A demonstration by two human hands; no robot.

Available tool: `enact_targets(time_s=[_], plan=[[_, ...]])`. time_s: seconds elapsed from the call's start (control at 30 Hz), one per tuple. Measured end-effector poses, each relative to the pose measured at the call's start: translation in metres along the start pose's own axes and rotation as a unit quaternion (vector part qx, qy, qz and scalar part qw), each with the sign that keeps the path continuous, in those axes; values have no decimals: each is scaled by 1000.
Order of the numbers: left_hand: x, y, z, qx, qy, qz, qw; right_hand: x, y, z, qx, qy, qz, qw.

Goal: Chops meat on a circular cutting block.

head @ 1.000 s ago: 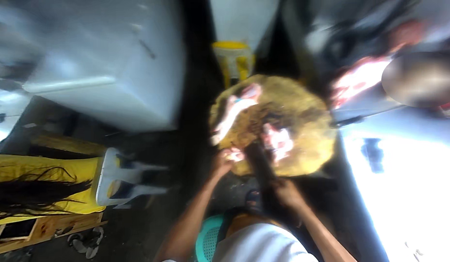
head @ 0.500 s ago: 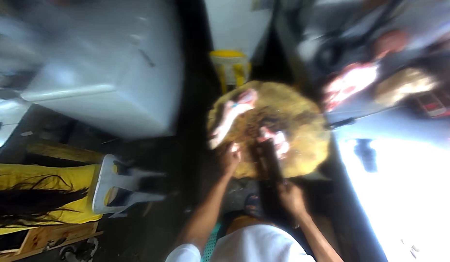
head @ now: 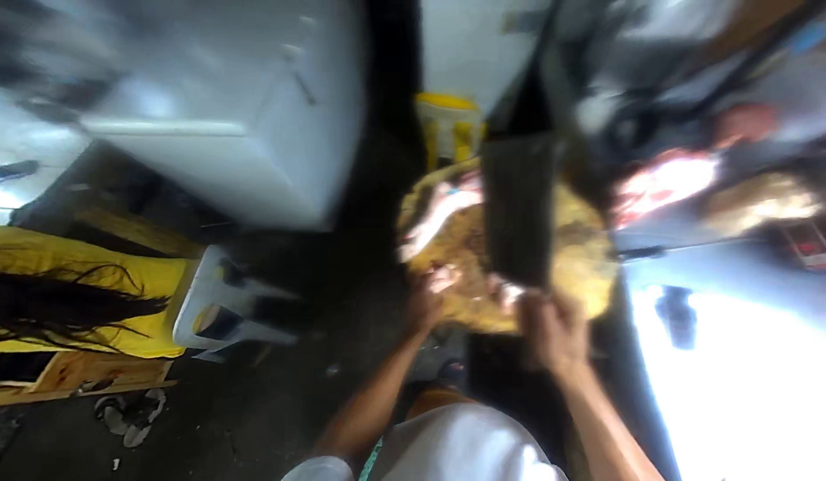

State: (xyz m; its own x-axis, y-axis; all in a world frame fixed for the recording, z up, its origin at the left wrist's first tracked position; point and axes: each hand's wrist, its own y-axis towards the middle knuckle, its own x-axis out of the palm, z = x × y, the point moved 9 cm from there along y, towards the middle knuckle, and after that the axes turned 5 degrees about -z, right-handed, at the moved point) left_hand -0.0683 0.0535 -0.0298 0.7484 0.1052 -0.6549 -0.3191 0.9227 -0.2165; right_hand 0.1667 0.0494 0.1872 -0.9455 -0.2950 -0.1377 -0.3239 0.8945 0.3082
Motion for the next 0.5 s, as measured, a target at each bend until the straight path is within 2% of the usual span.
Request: enact_targets(time_s=[0.1,0.2,0.27,0.33,0.37,0.4,0.43,0.47,0.5], plan=[[-2,0,-1,2,-6,21,1000,-9,41,-94,-164,56,18,985],[-1,0,1,17,-2,31,999,-29,78,-170,-261,166,31,950],[-1,0,2,10,-2,22,1000,-40,106,-199,-291,231,0,928],[-1,0,1,-3,5,12,1000,-39,121,-206,-330,177,-7,927],[-2,1,0,-8,10,12,1000,-27,121,-194,-329,115,4,937],[-2,1,-2,-10,13,14,1000,-6,114,-162,-298,46,8,953],[-2,1,-4,-13,17,13,1000,17,97,-107,-239,-42,16,970],[-2,1,-4,-11,18,13,1000,39,72,-34,-161,-141,11,977],[-4,0,-4,-9,20,12,1000,58,41,46,-28,-251,-29,967]])
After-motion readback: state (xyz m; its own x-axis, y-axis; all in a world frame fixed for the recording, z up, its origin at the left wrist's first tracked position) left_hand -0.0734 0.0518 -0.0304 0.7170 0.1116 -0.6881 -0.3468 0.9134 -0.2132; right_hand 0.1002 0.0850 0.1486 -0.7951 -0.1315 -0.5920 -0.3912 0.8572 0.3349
